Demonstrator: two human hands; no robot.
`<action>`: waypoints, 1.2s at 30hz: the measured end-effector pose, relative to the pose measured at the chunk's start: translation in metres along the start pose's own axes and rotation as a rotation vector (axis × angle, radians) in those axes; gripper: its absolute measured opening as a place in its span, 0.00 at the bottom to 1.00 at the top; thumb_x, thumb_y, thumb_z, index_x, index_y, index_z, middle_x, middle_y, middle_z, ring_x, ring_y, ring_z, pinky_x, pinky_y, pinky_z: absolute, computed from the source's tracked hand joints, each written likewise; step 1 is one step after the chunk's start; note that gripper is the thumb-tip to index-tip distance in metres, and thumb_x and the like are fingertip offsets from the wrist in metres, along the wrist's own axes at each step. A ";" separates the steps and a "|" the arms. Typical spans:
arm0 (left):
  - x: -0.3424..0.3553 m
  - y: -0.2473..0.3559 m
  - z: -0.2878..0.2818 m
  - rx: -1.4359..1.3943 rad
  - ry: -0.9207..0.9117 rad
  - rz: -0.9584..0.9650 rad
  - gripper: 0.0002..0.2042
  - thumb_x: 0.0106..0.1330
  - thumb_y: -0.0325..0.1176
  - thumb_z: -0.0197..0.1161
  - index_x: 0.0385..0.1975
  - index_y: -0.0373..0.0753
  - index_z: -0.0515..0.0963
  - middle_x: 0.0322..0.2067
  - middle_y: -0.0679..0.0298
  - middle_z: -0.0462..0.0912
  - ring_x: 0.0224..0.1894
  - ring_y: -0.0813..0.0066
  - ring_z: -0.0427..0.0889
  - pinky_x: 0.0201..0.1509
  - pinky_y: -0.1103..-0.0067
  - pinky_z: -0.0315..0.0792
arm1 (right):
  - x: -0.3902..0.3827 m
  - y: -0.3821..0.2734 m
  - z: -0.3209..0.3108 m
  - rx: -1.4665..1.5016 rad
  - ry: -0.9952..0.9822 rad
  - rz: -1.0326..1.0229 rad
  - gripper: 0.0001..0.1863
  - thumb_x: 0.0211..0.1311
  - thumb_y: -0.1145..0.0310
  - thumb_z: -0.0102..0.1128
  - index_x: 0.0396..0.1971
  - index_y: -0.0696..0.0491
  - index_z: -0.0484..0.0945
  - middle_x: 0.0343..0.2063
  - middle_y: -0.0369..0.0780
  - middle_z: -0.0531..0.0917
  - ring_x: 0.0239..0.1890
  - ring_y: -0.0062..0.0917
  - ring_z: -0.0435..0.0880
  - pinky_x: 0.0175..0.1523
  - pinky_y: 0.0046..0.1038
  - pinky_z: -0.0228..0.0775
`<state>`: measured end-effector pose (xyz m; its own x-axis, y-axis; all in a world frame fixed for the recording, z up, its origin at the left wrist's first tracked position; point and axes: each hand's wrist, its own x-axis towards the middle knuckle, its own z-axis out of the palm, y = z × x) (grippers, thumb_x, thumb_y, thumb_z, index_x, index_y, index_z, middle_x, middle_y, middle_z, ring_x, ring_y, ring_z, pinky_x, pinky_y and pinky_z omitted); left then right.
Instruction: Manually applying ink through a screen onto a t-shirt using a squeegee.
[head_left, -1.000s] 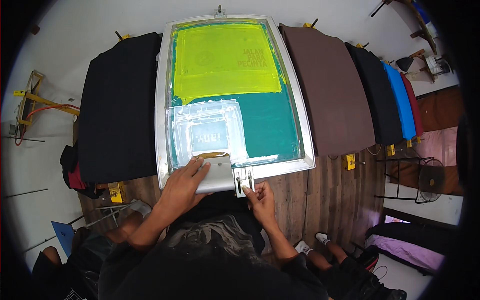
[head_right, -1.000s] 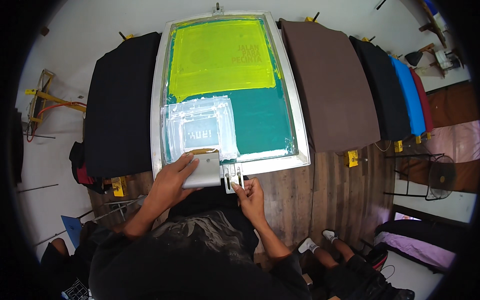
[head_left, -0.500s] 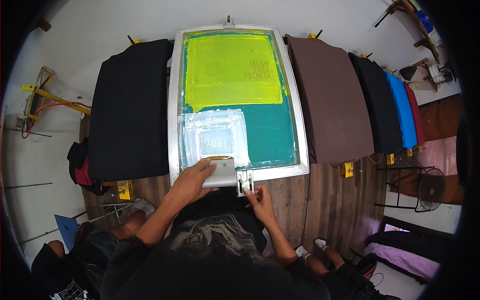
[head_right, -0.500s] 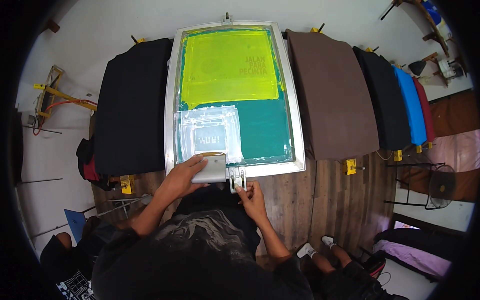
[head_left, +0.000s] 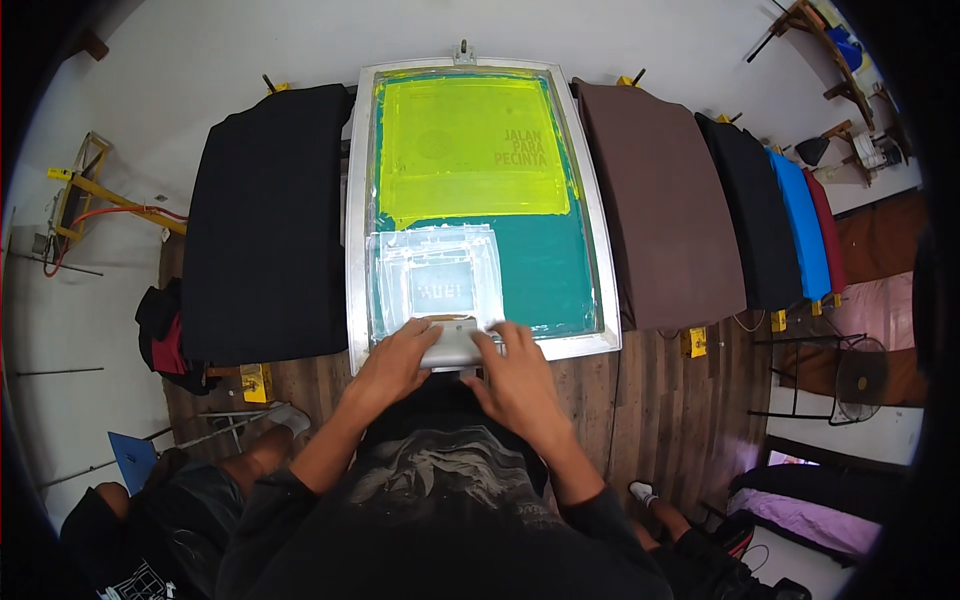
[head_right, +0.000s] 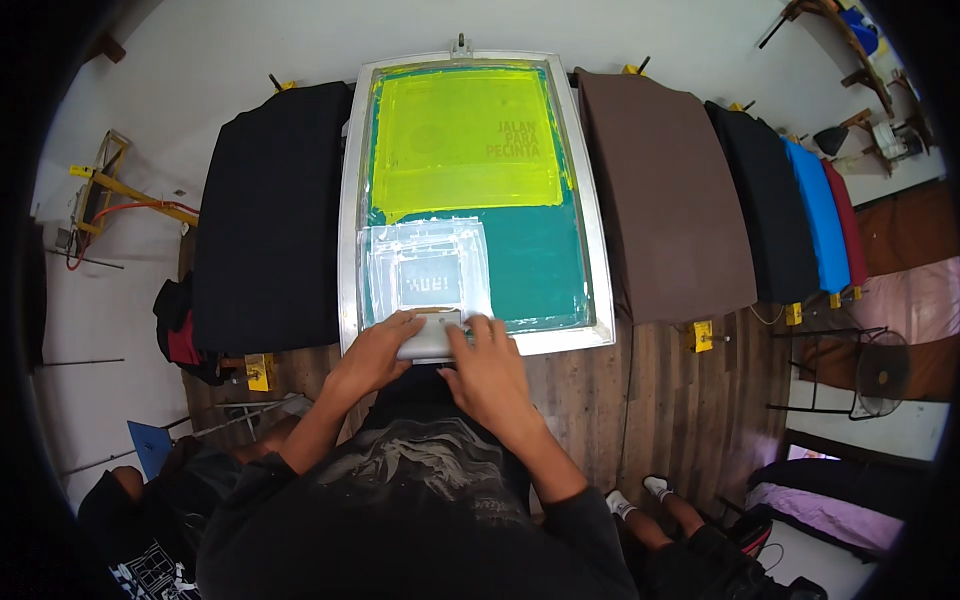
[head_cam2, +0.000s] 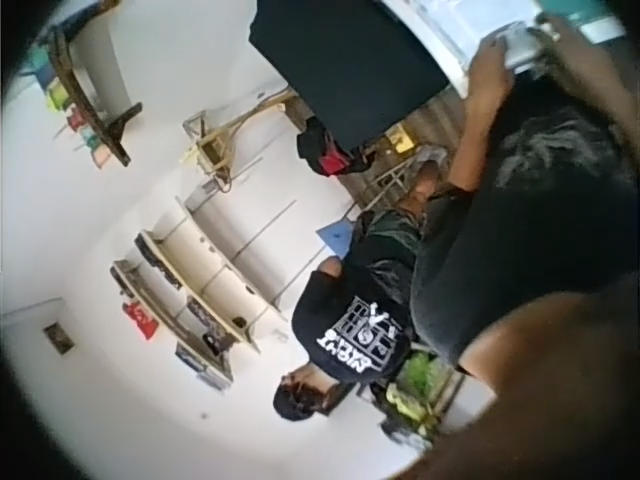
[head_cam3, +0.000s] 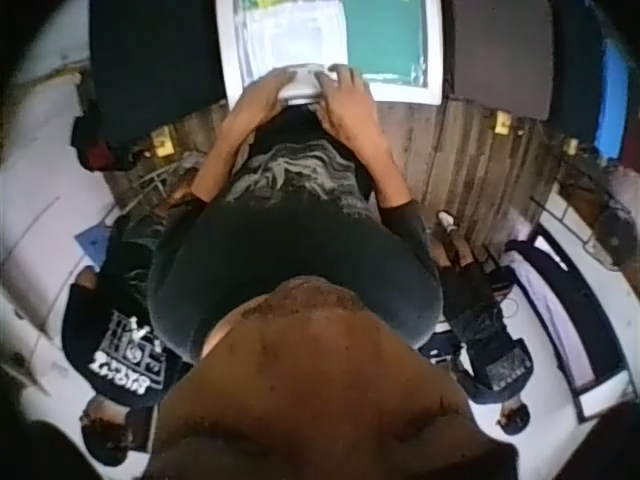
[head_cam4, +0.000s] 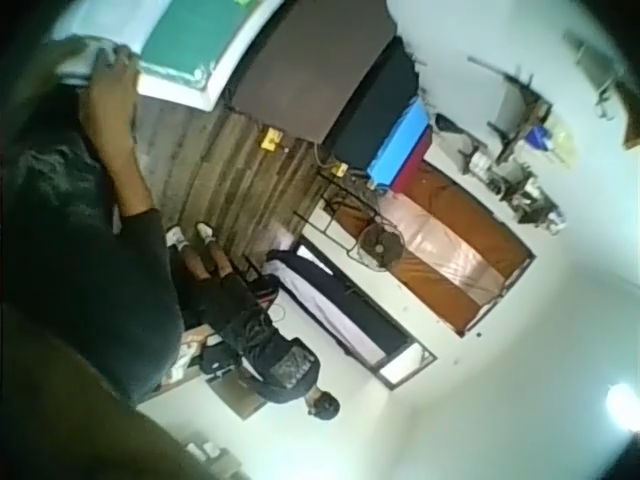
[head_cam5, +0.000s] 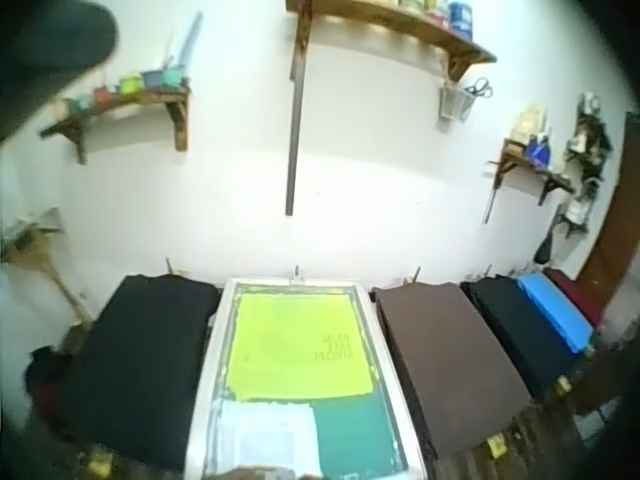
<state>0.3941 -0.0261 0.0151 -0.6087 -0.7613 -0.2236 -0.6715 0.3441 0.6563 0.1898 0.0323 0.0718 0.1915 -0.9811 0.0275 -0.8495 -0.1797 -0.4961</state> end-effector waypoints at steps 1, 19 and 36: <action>0.002 0.002 0.000 -0.001 -0.002 0.005 0.32 0.49 0.19 0.68 0.60 0.34 0.71 0.60 0.46 0.72 0.58 0.45 0.75 0.62 0.64 0.72 | 0.012 0.001 0.013 -0.059 0.018 -0.091 0.27 0.47 0.70 0.72 0.49 0.56 0.74 0.51 0.46 0.73 0.56 0.44 0.71 0.55 0.41 0.69; 0.060 -0.014 -0.065 -0.001 -0.134 -0.052 0.14 0.47 0.25 0.65 0.36 0.34 0.83 0.33 0.45 0.85 0.38 0.49 0.86 0.48 0.66 0.79 | 0.122 0.017 0.036 -0.119 -0.437 0.022 0.15 0.43 0.69 0.73 0.34 0.54 0.84 0.34 0.50 0.86 0.39 0.43 0.86 0.45 0.40 0.80; 0.045 -0.033 -0.063 0.046 -0.040 -0.143 0.18 0.50 0.19 0.58 0.43 0.34 0.83 0.35 0.41 0.84 0.41 0.44 0.84 0.51 0.62 0.78 | 0.129 0.005 0.077 -0.055 -0.296 -0.001 0.10 0.43 0.76 0.66 0.30 0.57 0.85 0.30 0.51 0.85 0.37 0.45 0.86 0.44 0.40 0.79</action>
<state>0.4157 -0.1063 0.0284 -0.5213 -0.7819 -0.3418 -0.7706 0.2593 0.5822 0.2482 -0.0898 0.0056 0.3199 -0.9191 -0.2301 -0.8733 -0.1919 -0.4478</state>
